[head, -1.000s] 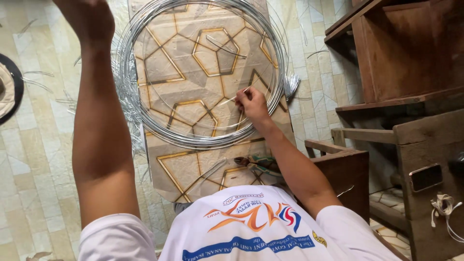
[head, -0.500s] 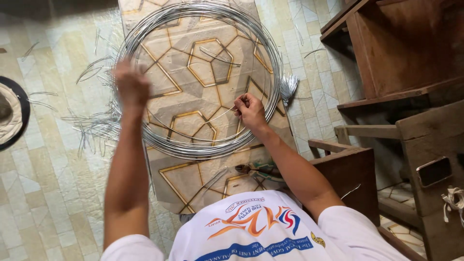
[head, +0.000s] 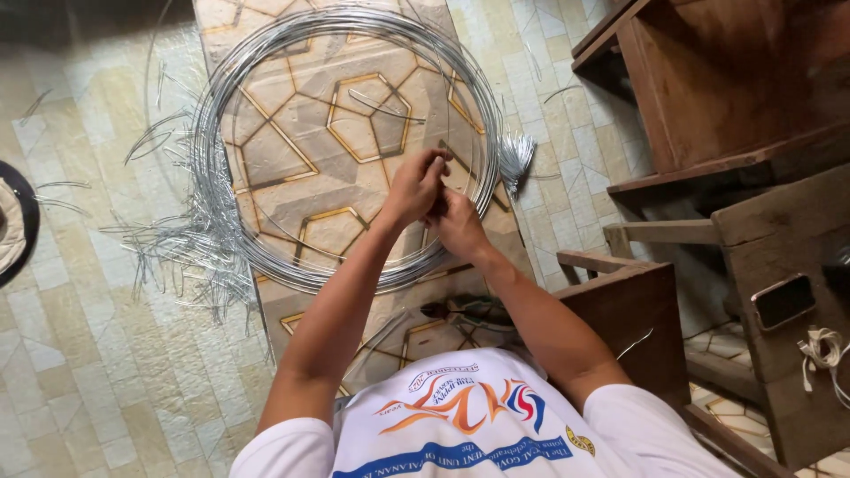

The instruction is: Cutting individual wire strands from a large coil using pliers

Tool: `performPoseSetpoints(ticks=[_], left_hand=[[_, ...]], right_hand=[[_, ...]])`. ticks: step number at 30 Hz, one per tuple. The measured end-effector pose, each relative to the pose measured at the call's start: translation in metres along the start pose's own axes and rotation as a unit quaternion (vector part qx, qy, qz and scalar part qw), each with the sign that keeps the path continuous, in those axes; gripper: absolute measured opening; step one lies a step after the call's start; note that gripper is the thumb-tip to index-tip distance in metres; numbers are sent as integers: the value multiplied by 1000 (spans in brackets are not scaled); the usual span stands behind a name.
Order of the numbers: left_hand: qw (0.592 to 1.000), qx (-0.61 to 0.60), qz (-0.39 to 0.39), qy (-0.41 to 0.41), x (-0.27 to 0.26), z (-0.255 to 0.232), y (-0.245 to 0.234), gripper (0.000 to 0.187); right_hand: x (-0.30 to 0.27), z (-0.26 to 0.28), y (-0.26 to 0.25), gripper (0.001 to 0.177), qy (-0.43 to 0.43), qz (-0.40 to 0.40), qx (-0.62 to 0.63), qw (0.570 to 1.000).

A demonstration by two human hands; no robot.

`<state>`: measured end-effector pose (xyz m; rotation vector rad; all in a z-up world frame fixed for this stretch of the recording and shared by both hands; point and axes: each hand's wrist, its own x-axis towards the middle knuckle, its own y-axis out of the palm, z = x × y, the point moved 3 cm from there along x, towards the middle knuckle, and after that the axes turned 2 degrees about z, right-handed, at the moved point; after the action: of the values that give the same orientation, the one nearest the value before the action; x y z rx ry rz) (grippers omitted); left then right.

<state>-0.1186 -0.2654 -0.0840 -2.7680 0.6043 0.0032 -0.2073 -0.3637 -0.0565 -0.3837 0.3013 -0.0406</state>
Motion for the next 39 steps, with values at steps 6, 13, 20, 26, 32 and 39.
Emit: performPoseSetpoints(ticks=[6,13,20,26,32,39], left_hand=[[998,-46,-39,13,-9,-11,-9,17],[999,-33,-40,3,-41,-11,-21,17],[998,40,-19,-33,-68,-14,-16,17],[996,71,3,-47,-79,-16,-11,19],[995,71,25,-69,-90,-12,-5,20],[987,127,37,-87,-94,-8,-3,24]], right_hand=[[2,1,-25,12,-52,58,31,996],[106,-117,-127,17,10,-250,62,966],[148,-123,-123,30,149,-124,245,950],[176,-158,-124,12,196,-59,435,877],[200,-192,-124,19,240,-33,493,836],[139,-104,-121,51,196,-24,277,940]])
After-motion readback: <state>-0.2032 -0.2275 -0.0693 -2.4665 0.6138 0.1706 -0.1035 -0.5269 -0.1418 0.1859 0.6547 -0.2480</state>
